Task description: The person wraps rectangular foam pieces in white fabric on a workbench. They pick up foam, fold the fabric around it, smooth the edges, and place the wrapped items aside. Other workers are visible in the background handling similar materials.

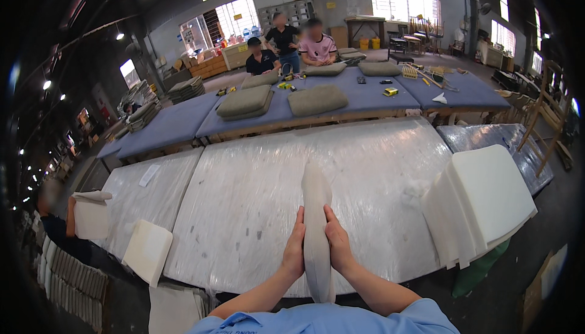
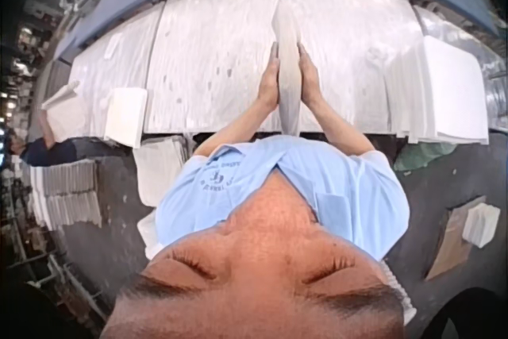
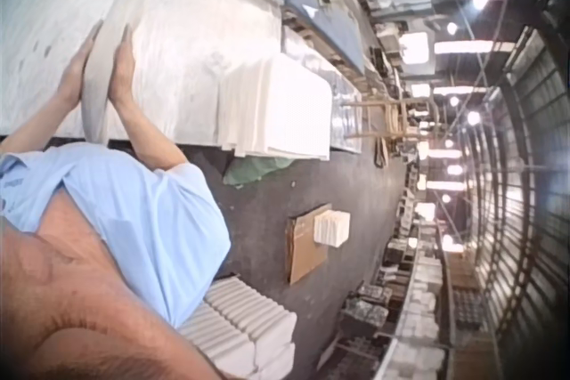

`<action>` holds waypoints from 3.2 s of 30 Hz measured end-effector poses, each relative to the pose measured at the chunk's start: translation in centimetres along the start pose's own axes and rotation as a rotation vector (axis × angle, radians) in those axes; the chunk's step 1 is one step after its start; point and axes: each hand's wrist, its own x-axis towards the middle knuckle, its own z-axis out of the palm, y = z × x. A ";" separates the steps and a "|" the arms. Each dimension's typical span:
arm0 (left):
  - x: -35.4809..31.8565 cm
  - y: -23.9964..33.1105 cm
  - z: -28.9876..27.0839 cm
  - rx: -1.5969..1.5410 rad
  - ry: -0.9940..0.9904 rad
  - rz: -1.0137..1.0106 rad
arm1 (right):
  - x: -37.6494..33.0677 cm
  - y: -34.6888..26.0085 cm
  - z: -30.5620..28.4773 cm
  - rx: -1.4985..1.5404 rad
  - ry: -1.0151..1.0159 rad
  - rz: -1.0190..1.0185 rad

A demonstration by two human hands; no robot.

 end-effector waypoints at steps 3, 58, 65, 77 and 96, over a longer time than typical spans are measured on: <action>2.4 -0.7 -0.4 -0.033 -0.006 -0.101 | 1.5 1.1 -1.9 -0.045 -0.015 0.005; 24.7 -4.9 -4.2 0.221 -0.190 -0.121 | 22.8 0.5 -7.9 -0.613 0.402 -0.009; 24.5 -5.0 -1.5 0.388 -0.115 -0.309 | 23.1 -0.2 -9.0 -0.897 0.554 -0.003; 24.1 -6.8 -0.1 0.679 0.009 -0.139 | 26.2 2.4 -11.8 -1.095 0.534 -0.001; 24.9 -6.8 -7.9 0.174 -0.206 -0.285 | 18.3 2.9 -10.2 -0.221 0.246 0.033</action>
